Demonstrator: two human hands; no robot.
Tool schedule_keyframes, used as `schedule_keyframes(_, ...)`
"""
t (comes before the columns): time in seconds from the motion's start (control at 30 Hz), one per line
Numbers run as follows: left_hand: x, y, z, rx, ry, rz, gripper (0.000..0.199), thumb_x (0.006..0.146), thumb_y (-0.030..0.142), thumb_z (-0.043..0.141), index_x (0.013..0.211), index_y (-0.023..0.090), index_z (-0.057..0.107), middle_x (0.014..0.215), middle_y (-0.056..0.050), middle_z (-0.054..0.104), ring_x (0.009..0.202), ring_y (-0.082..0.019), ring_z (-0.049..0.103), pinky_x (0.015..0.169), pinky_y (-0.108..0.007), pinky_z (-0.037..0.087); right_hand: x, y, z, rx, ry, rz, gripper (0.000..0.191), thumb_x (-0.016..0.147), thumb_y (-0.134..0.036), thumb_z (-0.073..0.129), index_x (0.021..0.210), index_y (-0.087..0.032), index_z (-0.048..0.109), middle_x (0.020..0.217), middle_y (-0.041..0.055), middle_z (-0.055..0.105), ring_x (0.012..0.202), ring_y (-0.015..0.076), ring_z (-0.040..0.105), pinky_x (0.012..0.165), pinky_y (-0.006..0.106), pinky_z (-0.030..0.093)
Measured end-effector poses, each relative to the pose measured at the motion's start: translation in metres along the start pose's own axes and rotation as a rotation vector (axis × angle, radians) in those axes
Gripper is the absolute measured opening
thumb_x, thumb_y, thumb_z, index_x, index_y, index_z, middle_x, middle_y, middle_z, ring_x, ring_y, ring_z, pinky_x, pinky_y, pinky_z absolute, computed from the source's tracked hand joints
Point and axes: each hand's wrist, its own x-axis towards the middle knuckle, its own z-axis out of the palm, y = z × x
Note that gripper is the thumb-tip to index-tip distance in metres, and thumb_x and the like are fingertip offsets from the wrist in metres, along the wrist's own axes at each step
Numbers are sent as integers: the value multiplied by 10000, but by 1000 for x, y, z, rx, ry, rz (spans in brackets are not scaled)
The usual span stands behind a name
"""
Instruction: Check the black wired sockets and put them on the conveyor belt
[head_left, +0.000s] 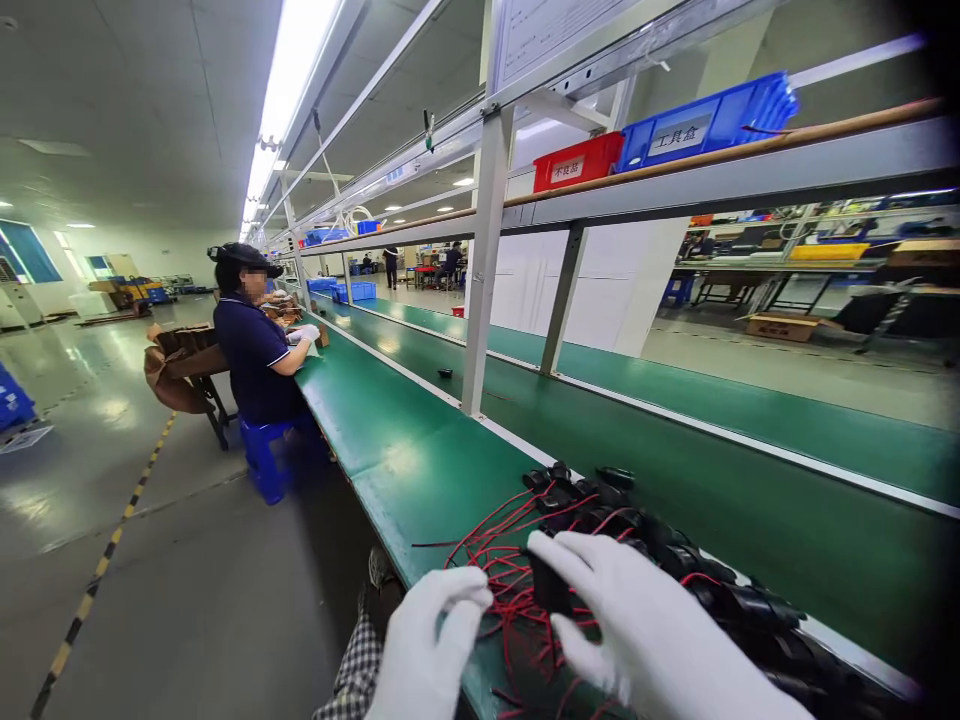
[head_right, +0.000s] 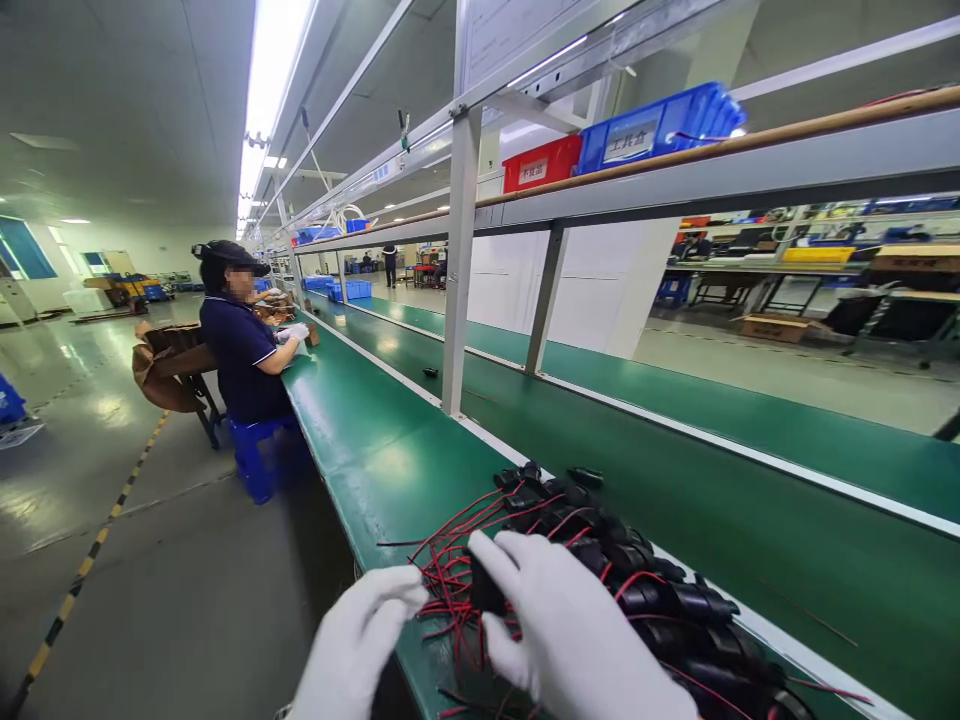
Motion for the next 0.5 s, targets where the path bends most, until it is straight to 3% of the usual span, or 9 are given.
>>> schedule_keyframes(0.17, 24, -30, 31, 105, -140, -68, 443, 796, 469, 719, 1095, 147, 667, 1080, -104, 729, 991, -256, 663, 921, -377, 484, -23, -32, 18, -86, -41, -53, 616, 495, -108, 610, 1106, -103, 685, 877, 144, 691, 645, 285, 639, 515, 420, 594)
schedule_keyframes(0.3, 27, -35, 41, -100, -151, -182, 360, 668, 357, 850, 917, 139, 706, 921, -45, 730, 869, -197, 634, 872, -325, 453, -27, -31, 15, -57, -63, -25, 608, 511, -95, 632, 1116, -90, 685, 855, 146, 688, 643, 300, 637, 512, 455, 592)
schedule_keyframes(0.4, 30, -37, 42, -350, -220, -274, 480, 612, 488, 870, 872, 119, 709, 775, -14, 684, 690, -124, 573, 731, -264, 436, -28, -24, 8, 101, -48, 21, 664, 602, -136, 642, 1264, -88, 608, 1010, 185, 698, 789, 337, 679, 629, 497, 620)
schedule_keyframes(0.5, 30, -38, 50, -529, -235, -394, 652, 635, 705, 756, 914, 118, 701, 749, -22, 672, 609, -87, 556, 637, -225, 423, -28, -16, 0, 414, -69, 166, 713, 708, -220, 595, 1402, -100, 481, 1282, 196, 619, 1118, 327, 635, 904, 490, 586)
